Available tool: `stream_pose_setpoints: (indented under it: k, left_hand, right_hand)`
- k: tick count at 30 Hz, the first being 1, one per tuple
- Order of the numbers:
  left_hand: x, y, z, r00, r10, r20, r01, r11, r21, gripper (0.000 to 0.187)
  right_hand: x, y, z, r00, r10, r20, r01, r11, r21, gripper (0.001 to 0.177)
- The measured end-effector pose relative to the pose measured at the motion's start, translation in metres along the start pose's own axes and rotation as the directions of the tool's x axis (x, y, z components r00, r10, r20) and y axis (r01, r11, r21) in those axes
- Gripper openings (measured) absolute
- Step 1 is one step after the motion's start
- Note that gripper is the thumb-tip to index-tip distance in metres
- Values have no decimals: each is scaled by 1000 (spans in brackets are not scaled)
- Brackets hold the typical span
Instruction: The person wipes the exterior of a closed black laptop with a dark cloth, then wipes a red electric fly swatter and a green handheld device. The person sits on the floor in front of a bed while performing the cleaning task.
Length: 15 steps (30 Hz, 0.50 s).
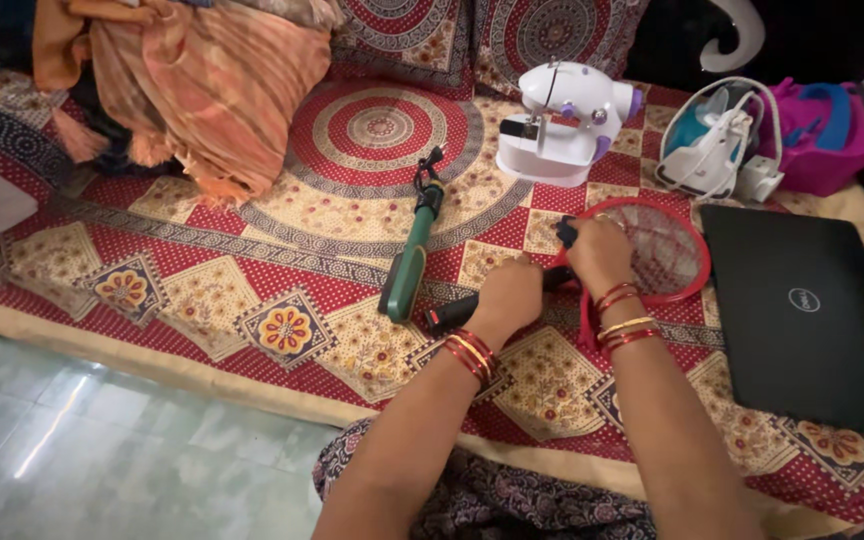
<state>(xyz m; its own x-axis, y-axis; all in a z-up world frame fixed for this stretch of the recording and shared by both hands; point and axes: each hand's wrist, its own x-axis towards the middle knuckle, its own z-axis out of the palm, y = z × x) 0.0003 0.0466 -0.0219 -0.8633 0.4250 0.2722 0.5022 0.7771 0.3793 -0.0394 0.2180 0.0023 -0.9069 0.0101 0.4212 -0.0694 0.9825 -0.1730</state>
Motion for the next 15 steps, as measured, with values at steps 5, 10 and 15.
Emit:
stream_pose_setpoints:
  k: [5, 10, 15]
  left_hand:
    - [2, -3, 11, 1000, 14, -16, -13, 999, 42, 18]
    - [7, -6, 12, 999, 39, -30, -40, 998, -53, 26]
    - [-2, -9, -9, 998, 7, 61, -7, 1000, -4, 25]
  right_hand:
    - [-25, -3, -11, 999, 5, 43, -5, 1000, 1, 26]
    - [-78, -13, -43, 998, -46, 53, 48, 998, -49, 41]
    - [-122, 9, -71, 996, 20, 88, -18, 1000, -23, 45]
